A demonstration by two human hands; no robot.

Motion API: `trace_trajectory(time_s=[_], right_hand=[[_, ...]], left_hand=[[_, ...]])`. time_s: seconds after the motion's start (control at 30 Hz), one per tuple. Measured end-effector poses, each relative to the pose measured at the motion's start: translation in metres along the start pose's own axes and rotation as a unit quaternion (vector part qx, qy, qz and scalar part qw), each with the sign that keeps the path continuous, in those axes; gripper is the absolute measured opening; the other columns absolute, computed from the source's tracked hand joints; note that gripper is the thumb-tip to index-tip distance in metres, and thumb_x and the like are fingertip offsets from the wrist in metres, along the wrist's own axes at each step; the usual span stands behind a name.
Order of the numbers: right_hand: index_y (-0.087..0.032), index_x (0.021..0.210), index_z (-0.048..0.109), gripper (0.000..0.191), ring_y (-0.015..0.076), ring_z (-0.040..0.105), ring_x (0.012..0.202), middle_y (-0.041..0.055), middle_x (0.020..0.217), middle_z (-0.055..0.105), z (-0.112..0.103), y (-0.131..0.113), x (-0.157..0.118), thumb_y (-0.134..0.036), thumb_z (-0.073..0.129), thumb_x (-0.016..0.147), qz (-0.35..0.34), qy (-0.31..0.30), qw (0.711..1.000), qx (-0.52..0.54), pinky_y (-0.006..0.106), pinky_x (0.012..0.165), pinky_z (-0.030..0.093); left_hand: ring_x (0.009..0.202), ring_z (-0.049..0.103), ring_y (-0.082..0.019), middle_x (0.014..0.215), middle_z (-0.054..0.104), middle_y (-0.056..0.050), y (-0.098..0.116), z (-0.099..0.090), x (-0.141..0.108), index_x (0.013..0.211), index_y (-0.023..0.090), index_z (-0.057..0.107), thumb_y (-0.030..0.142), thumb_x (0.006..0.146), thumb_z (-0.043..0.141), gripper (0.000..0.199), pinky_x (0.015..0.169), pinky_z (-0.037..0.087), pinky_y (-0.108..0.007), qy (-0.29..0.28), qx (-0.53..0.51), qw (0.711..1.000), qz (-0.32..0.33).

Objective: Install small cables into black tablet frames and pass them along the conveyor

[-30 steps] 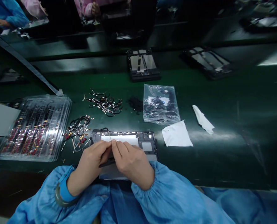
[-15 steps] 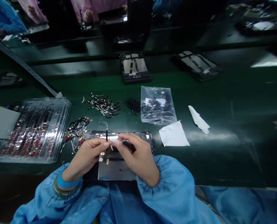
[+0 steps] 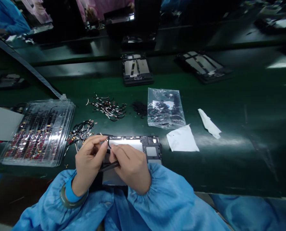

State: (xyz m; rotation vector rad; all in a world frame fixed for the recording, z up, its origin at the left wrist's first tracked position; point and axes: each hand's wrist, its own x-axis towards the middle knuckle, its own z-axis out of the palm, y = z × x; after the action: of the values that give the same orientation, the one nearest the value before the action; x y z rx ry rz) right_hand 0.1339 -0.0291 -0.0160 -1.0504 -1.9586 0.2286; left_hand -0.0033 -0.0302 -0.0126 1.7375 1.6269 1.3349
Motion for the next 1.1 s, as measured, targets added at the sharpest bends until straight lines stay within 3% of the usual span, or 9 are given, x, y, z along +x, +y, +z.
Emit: trace_trajectory(time_s=[0.13, 0.27, 0.33, 0.4, 0.47, 0.53, 0.6, 0.73, 1.1], right_hand=[[-0.01, 0.088, 0.064, 0.012, 0.0145, 0.064, 0.066, 0.0068, 0.075, 0.069, 0.0, -0.005, -0.002, -0.006, 0.054, 0.083, -0.019, -0.023, 1.0, -0.001, 0.025, 0.063, 0.051], [-0.017, 0.079, 0.064, 0.01, 0.0103, 0.064, 0.061, 0.0008, 0.07, 0.069, -0.02, 0.007, -0.001, -0.013, 0.056, 0.085, 0.105, -0.013, 0.992, 0.075, 0.018, 0.059, 0.05], [-0.019, 0.078, 0.065, 0.009, 0.0102, 0.064, 0.059, -0.0013, 0.07, 0.07, -0.036, 0.021, -0.001, -0.02, 0.059, 0.084, 0.179, -0.008, 0.982, 0.063, 0.017, 0.055, 0.05], [-0.02, 0.081, 0.066, 0.009, 0.0111, 0.065, 0.06, -0.002, 0.071, 0.071, -0.051, 0.034, -0.002, -0.025, 0.06, 0.084, 0.218, -0.014, 0.976, 0.022, 0.018, 0.055, 0.05], [-0.02, 0.088, 0.066, 0.012, 0.0123, 0.066, 0.063, -0.0009, 0.076, 0.071, -0.059, 0.045, -0.005, -0.028, 0.058, 0.085, 0.205, -0.033, 0.978, -0.026, 0.019, 0.057, 0.05], [-0.017, 0.093, 0.066, 0.016, 0.0135, 0.066, 0.067, 0.0016, 0.08, 0.071, -0.056, 0.052, -0.009, -0.027, 0.054, 0.088, 0.145, -0.058, 0.985, -0.072, 0.021, 0.061, 0.05], [-0.015, 0.094, 0.065, 0.018, 0.0146, 0.066, 0.069, 0.004, 0.08, 0.07, -0.046, 0.056, -0.013, -0.024, 0.05, 0.09, 0.064, -0.075, 0.988, -0.122, 0.024, 0.063, 0.048], [-0.011, 0.101, 0.064, 0.021, 0.0164, 0.064, 0.072, 0.0071, 0.083, 0.07, -0.024, 0.06, -0.02, -0.013, 0.047, 0.089, -0.065, -0.085, 0.974, -0.201, 0.026, 0.066, 0.047], [-0.012, 0.103, 0.065, 0.029, 0.0162, 0.058, 0.077, 0.0097, 0.103, 0.069, -0.019, 0.054, -0.027, -0.007, 0.042, 0.087, -0.126, -0.16, 0.933, -0.298, 0.027, 0.062, 0.041]], left_hand=[[0.06, 0.057, -0.01, 0.074, 0.063, -0.002, 0.002, -0.001, 0.002, 0.076, 0.016, 0.064, 0.02, 0.079, 0.057, 0.008, 0.051, 0.044, -0.019, -0.019, -0.001, 0.999, -0.03], [0.053, 0.054, -0.009, 0.068, 0.064, -0.001, 0.001, -0.022, 0.003, 0.07, 0.016, 0.064, 0.023, 0.075, 0.058, 0.011, 0.047, 0.041, -0.02, -0.042, -0.04, 0.99, -0.13], [0.057, 0.056, -0.01, 0.073, 0.065, -0.001, -0.008, -0.045, -0.002, 0.074, 0.016, 0.066, 0.025, 0.075, 0.061, 0.01, 0.051, 0.043, -0.021, 0.049, -0.01, 0.989, -0.139], [0.057, 0.053, -0.01, 0.078, 0.064, 0.0, -0.025, -0.074, -0.015, 0.08, 0.016, 0.065, 0.023, 0.075, 0.06, 0.009, 0.053, 0.042, -0.023, 0.237, 0.067, 0.962, -0.116], [0.05, 0.047, -0.011, 0.066, 0.056, 0.003, -0.051, -0.106, -0.034, 0.081, 0.017, 0.063, 0.019, 0.073, 0.057, 0.011, 0.049, 0.037, -0.025, 0.401, 0.175, 0.892, -0.109], [0.05, 0.043, -0.012, 0.06, 0.048, 0.005, -0.079, -0.138, -0.057, 0.068, 0.018, 0.054, 0.014, 0.062, 0.057, 0.008, 0.05, 0.034, -0.025, 0.459, 0.294, 0.826, -0.142], [0.045, 0.033, -0.011, 0.051, 0.035, 0.006, -0.103, -0.164, -0.081, 0.055, 0.02, 0.042, 0.014, 0.056, 0.058, 0.018, 0.049, 0.029, -0.025, 0.423, 0.388, 0.781, -0.247], [0.034, 0.028, -0.011, 0.039, 0.035, 0.008, -0.126, -0.198, -0.116, 0.055, 0.022, 0.048, 0.025, 0.06, 0.064, 0.017, 0.042, 0.025, -0.021, 0.235, 0.36, 0.828, -0.359], [0.029, 0.044, -0.017, 0.034, 0.045, 0.008, -0.127, -0.224, -0.112, 0.054, 0.024, 0.052, 0.039, 0.064, 0.067, 0.024, 0.037, 0.039, -0.027, 0.077, 0.288, 0.866, -0.402]])
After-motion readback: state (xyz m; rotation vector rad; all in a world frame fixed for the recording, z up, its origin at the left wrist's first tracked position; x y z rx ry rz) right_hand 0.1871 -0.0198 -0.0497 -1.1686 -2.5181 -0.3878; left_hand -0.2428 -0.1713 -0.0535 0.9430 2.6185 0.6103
